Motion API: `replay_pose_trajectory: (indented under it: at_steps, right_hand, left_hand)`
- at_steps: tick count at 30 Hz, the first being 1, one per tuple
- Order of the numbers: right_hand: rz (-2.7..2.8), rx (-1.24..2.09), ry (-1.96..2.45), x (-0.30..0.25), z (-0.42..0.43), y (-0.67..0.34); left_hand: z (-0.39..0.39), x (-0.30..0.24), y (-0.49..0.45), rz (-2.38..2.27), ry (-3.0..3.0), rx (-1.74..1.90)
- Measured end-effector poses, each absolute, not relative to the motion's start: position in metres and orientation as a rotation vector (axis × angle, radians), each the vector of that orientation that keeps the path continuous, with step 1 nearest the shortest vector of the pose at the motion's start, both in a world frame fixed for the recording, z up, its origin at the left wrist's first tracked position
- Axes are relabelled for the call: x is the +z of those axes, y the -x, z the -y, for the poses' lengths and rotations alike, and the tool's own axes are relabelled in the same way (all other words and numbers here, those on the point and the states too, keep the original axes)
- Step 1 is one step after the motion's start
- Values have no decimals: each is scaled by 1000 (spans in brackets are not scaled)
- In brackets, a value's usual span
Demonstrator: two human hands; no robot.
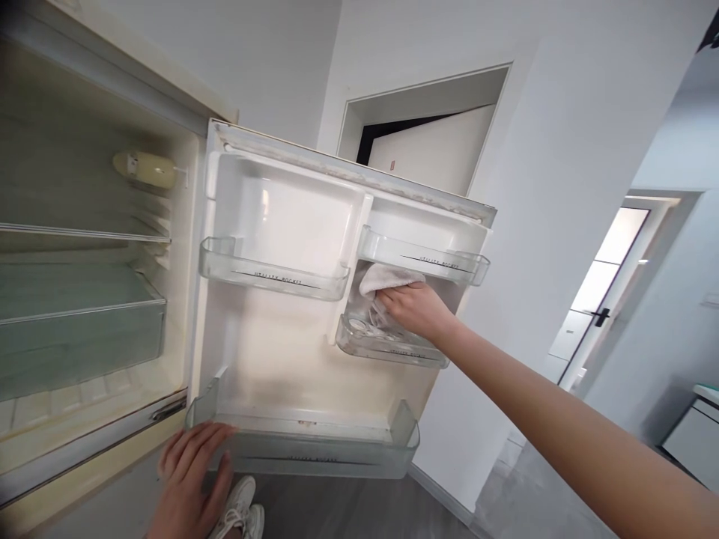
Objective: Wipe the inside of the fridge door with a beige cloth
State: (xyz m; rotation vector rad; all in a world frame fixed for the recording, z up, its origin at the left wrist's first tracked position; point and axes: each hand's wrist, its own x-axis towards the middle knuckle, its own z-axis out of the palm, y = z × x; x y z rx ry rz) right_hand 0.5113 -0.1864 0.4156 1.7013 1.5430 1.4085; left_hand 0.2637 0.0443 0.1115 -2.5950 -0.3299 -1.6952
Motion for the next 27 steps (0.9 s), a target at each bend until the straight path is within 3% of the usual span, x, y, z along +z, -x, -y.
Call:
replay_pose_trajectory:
  at_steps: [13, 27]
  right_hand:
    - [-1918, 1139, -2486, 407, 159, -489]
    - [-1136, 1468, -2101, 407, 234, -504]
  left_hand:
    - [-44, 115, -261, 271, 2591, -1702]
    - [-48, 113, -265, 232, 2500, -1741]
